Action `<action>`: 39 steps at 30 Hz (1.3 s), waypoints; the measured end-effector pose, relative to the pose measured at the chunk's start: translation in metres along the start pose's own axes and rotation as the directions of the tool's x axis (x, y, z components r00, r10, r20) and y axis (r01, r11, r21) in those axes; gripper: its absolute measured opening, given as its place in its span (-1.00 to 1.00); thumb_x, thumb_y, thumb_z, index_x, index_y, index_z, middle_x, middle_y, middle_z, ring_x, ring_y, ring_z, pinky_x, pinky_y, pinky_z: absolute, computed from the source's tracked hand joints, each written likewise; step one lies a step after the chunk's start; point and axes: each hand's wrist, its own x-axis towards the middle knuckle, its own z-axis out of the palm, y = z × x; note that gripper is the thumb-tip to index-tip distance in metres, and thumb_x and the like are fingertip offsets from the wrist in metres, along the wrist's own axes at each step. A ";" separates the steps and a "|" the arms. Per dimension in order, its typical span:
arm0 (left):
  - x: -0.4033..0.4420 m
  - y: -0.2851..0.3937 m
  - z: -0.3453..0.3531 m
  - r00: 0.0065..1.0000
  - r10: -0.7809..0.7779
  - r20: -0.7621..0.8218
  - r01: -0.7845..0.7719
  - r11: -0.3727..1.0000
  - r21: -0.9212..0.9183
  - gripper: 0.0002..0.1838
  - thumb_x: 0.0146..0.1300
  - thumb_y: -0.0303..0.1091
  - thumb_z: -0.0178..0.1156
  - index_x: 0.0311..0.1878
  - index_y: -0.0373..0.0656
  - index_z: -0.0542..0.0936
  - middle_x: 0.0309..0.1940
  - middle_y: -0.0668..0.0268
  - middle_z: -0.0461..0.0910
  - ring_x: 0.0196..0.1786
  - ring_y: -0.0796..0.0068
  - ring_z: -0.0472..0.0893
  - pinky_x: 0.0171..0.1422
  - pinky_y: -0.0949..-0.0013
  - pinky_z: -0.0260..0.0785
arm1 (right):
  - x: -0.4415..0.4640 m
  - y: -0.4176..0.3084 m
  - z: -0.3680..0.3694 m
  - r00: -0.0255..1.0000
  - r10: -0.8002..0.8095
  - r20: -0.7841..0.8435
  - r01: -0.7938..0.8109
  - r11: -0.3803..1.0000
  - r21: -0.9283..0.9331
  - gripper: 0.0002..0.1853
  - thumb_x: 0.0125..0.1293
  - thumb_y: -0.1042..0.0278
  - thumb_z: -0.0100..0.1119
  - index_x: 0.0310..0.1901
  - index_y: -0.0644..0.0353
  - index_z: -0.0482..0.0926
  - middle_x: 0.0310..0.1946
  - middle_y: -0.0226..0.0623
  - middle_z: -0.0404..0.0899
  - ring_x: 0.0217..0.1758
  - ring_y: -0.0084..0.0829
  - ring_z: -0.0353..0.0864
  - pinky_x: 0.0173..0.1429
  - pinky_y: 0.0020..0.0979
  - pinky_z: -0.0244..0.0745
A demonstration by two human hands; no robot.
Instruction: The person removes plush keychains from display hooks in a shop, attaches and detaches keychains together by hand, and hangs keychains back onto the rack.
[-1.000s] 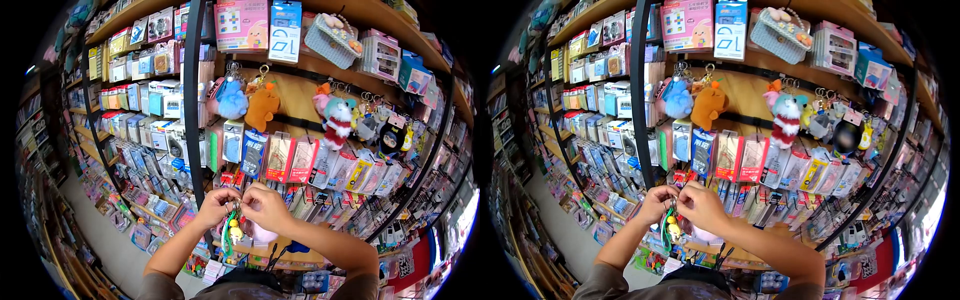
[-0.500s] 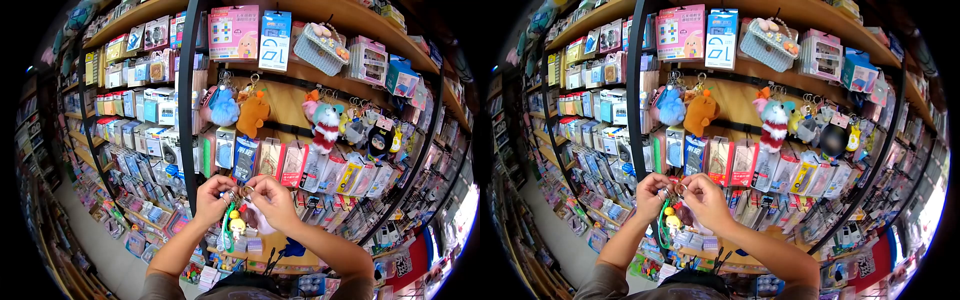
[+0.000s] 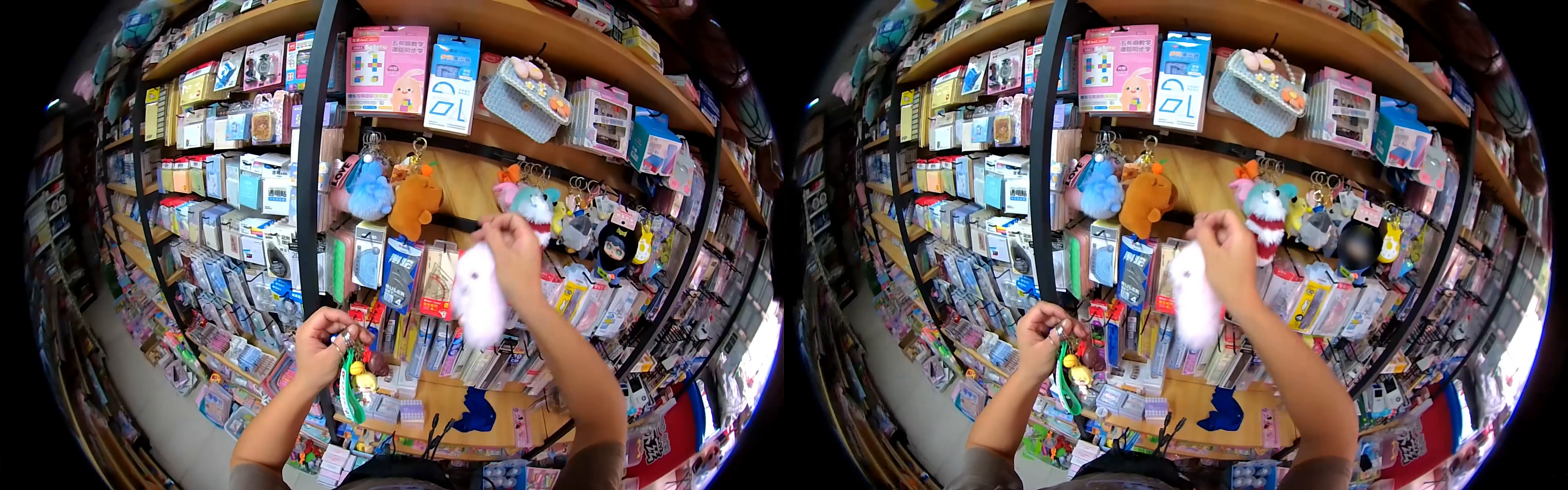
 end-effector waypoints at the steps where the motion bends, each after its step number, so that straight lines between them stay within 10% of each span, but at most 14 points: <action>1: -0.002 0.002 -0.003 1.000 0.000 -0.007 0.000 1.000 0.014 -0.92 0.18 -0.55 0.09 -0.29 -0.29 0.39 -0.44 0.18 0.57 -0.32 0.46 0.59 -0.16 0.41 0.45 | 0.014 0.001 -0.007 0.998 -0.066 0.020 0.068 0.987 -0.143 -0.91 0.22 0.51 0.05 -0.40 0.31 0.37 -0.39 -0.29 0.48 -0.36 -0.57 0.50 -0.26 -0.55 0.41; 3: -0.006 0.006 -0.009 1.000 -0.023 -0.021 0.024 0.998 0.056 -0.92 0.19 -0.56 0.09 -0.28 -0.29 0.40 -0.43 0.18 0.57 -0.31 0.47 0.59 -0.17 0.43 0.45 | 0.041 0.005 -0.016 0.929 -0.367 0.057 0.339 0.777 -0.531 -0.87 0.12 0.46 0.15 -0.47 0.33 0.44 -0.48 -0.24 0.48 -0.40 -0.44 0.51 -0.31 -0.44 0.37; 10: -0.022 0.013 -0.030 0.999 0.000 -0.046 0.008 0.985 0.172 -0.91 0.18 -0.53 0.10 -0.33 -0.29 0.38 -0.48 0.16 0.57 -0.35 0.39 0.61 -0.18 0.34 0.46 | 0.116 0.003 -0.044 0.888 -0.458 0.035 0.302 0.525 -0.796 -0.86 0.06 0.43 0.17 -0.47 0.34 0.49 -0.50 -0.07 0.50 -0.43 -0.17 0.50 -0.29 -0.27 0.38; 23: -0.039 0.022 -0.046 0.994 -0.089 -0.059 0.099 0.973 0.207 -0.93 0.18 -0.59 0.09 -0.27 -0.31 0.42 -0.40 0.22 0.58 -0.28 0.51 0.59 -0.14 0.48 0.41 | 0.154 0.026 0.016 0.892 -0.403 0.205 0.394 0.472 -0.788 -0.76 0.04 0.36 0.20 -0.40 0.35 0.41 -0.43 0.02 0.52 -0.30 0.00 0.49 -0.19 -0.13 0.37; 39: -0.067 0.029 -0.066 0.972 -0.132 -0.192 0.179 0.951 0.251 -0.91 0.17 -0.54 0.14 -0.32 -0.29 0.41 -0.46 0.20 0.59 -0.36 0.47 0.59 -0.25 0.48 0.43 | 0.180 0.062 0.021 0.964 -0.263 -0.025 0.111 0.488 -0.866 -0.71 -0.11 0.42 0.34 -0.35 0.24 0.45 -0.38 -0.05 0.57 -0.26 -0.06 0.56 -0.18 -0.20 0.43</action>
